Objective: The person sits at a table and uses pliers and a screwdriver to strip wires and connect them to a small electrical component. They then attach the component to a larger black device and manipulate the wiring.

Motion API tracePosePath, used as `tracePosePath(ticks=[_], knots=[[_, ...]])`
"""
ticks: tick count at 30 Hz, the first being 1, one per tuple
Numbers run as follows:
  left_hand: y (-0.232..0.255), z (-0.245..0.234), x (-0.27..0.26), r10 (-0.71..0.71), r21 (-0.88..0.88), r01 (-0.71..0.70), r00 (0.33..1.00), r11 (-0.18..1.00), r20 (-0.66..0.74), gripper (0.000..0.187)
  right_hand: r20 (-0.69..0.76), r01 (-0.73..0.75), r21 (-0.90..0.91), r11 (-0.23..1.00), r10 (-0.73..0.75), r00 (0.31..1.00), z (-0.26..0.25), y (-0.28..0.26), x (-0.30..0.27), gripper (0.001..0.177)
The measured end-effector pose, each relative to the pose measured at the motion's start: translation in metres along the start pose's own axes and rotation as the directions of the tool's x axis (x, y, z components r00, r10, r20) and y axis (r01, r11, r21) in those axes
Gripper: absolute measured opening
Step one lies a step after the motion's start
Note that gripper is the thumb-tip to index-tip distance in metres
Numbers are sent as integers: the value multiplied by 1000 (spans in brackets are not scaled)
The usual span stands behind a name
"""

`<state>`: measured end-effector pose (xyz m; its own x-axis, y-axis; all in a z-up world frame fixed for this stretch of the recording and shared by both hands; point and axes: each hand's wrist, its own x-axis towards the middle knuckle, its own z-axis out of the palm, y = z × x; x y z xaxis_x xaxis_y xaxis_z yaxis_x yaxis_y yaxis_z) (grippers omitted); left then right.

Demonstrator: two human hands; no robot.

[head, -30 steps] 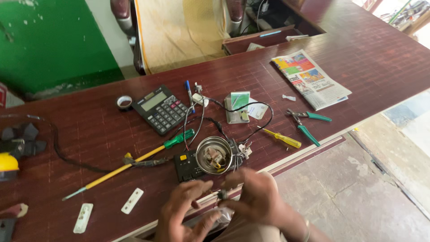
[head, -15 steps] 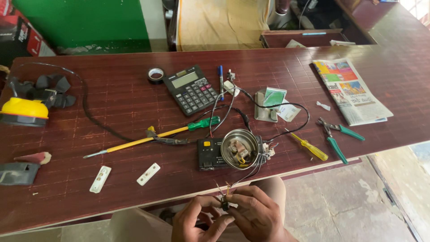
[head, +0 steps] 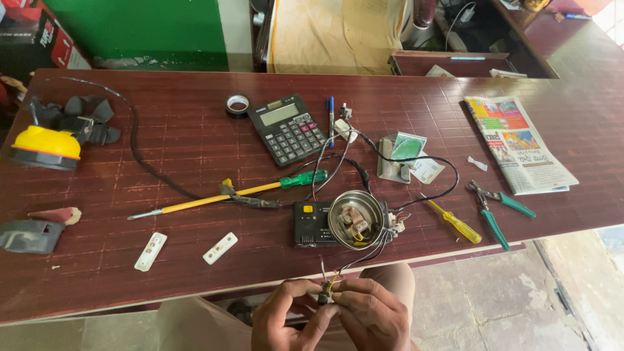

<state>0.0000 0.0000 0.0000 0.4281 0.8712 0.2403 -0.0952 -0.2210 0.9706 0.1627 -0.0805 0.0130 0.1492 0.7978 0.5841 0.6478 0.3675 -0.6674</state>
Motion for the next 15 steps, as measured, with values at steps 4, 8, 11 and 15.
tracePosePath(ticks=[4,8,11,15], knots=[[1,2,1,8,-15,-9,998,1000,-63,24,6,-49,-6,999,49,999,1,4,-3,29],[0,1,3,72,10,-72,992,997,-105,24,5,-119,24,993,119,993,0,7,-11,29],[-4,-3,5,127,9,-127,987,992,-93,23,-48,-90,-26,996,88,995,-1,10,-13,27],[-9,-6,9,325,166,-307,941,937,-96,30,-55,-163,-47,985,161,985,-5,11,-11,29]])
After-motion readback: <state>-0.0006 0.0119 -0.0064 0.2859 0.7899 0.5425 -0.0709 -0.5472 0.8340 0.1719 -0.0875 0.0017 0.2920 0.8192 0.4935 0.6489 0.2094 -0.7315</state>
